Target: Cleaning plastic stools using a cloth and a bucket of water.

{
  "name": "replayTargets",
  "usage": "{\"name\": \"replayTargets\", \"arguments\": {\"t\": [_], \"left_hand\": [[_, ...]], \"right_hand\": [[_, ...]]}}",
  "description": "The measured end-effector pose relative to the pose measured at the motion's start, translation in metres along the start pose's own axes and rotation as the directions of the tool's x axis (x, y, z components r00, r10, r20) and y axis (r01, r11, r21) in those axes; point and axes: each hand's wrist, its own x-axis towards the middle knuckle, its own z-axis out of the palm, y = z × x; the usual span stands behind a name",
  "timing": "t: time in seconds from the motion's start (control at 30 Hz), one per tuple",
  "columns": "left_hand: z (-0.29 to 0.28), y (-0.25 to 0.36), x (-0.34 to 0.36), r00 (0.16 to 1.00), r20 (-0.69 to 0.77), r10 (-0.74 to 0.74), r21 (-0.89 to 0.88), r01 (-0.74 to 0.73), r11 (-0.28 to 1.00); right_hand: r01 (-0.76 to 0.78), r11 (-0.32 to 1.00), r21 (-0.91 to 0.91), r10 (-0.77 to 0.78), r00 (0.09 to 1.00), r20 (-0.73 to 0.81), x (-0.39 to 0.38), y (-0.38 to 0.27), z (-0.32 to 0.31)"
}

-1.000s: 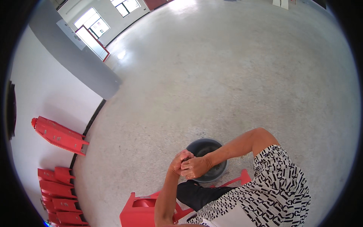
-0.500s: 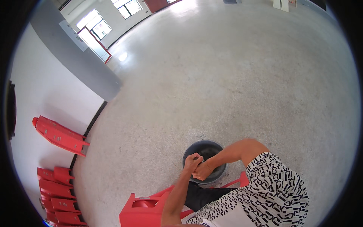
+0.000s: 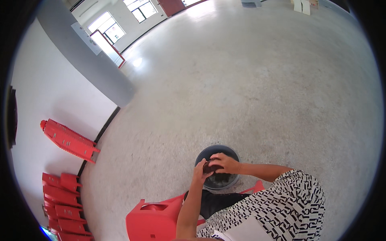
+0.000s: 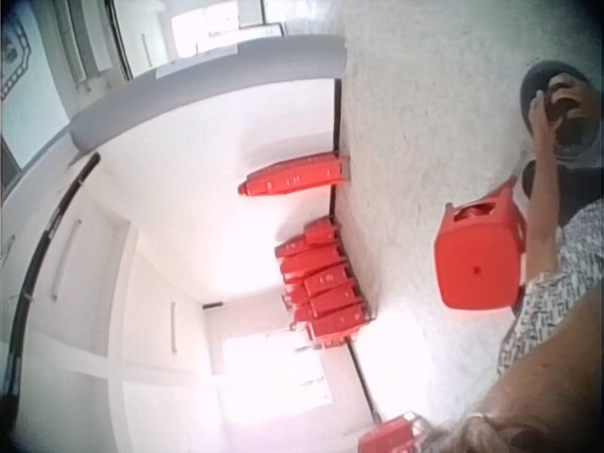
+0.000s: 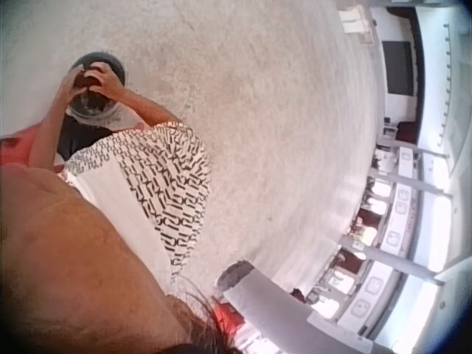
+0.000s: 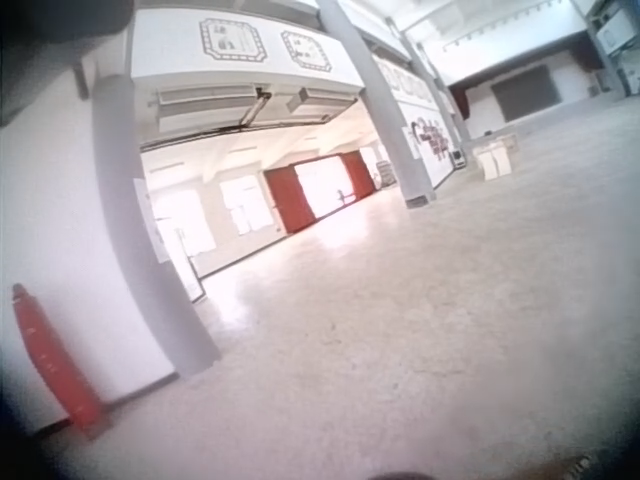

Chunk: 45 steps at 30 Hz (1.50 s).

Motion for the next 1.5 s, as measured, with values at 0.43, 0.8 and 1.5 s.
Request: {"name": "replayTargets", "arguments": {"t": [0.43,0.8,1.5], "left_hand": [[0.035,0.04,-0.015,0.757,0.085,0.648,0.109,-0.653,0.749],[0.018,0.068,-0.061,0.756,-0.061,0.652,-0.194,-0.649,0.735],[-0.026,0.036,-0.142,0.699,-0.258,0.667,-0.198,-0.714,0.671]], "right_hand": [[-0.509,-0.08,0.857,0.56,0.689,0.461,0.036,-0.02,-0.03],[-0.038,-0.229,0.973,0.542,0.825,0.16,0.134,-0.052,-0.067],[-0.135,0.55,0.824,0.258,0.966,-0.014,0.169,-0.168,-0.02]]}}
